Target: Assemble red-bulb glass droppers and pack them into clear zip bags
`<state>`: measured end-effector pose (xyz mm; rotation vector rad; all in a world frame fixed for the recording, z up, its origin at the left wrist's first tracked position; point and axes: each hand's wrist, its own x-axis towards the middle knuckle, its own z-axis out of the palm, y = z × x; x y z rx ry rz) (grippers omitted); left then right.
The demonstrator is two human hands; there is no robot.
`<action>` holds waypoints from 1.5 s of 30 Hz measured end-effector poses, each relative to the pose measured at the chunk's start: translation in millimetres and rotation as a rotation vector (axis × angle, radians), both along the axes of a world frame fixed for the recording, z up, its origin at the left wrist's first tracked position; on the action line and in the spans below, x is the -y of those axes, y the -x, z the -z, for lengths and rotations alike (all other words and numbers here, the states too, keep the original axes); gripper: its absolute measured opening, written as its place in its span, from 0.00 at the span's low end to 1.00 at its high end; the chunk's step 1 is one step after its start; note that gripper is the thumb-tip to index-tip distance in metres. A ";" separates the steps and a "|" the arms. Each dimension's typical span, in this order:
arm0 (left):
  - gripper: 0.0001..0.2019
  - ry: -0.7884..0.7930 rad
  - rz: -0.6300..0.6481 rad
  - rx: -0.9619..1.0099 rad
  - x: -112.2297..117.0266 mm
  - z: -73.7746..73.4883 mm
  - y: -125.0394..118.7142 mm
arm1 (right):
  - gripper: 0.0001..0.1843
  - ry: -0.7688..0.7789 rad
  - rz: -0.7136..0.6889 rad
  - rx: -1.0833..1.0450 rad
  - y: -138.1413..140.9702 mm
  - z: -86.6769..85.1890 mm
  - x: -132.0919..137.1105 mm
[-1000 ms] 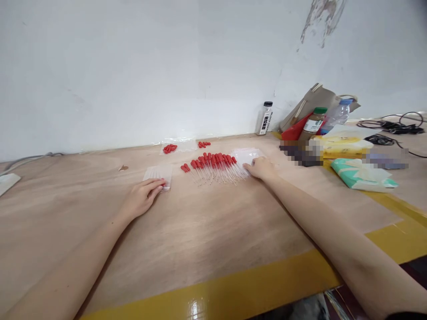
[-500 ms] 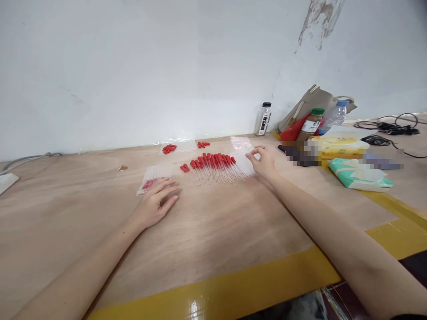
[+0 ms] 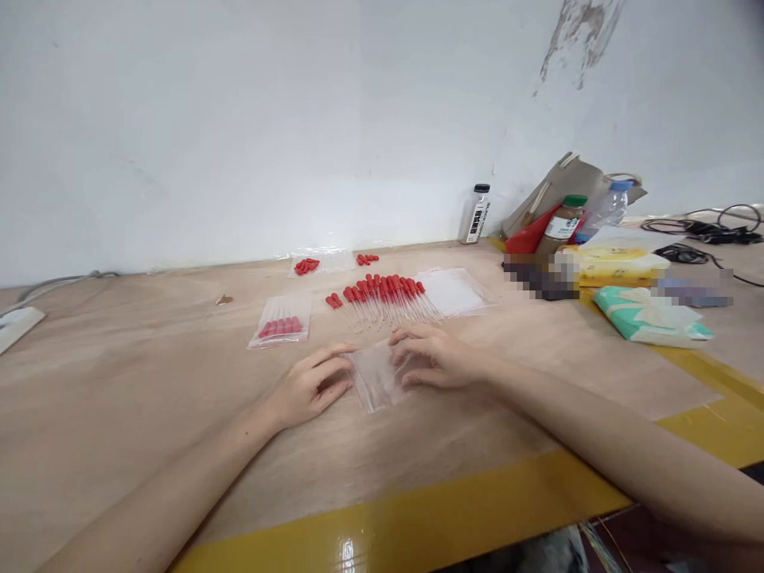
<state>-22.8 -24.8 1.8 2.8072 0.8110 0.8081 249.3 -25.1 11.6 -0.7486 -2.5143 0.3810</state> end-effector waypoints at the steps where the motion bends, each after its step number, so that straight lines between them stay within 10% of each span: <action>1: 0.08 -0.031 -0.001 0.019 -0.9 1.5 1.5 | 0.17 -0.003 0.001 0.006 1.5 0.7 3.5; 29: 0.16 -0.162 0.206 0.031 -5.4 5.8 7.7 | 0.26 0.046 0.131 0.133 10.2 16.7 24.5; 38: 0.28 0.062 0.160 -0.382 8.6 -13.7 -6.4 | 0.27 0.043 0.136 0.128 10.9 15.6 26.7; 45: 0.15 0.045 0.099 -0.391 9.3 -17.9 -15.2 | 0.34 0.121 0.179 0.109 5.0 13.0 28.3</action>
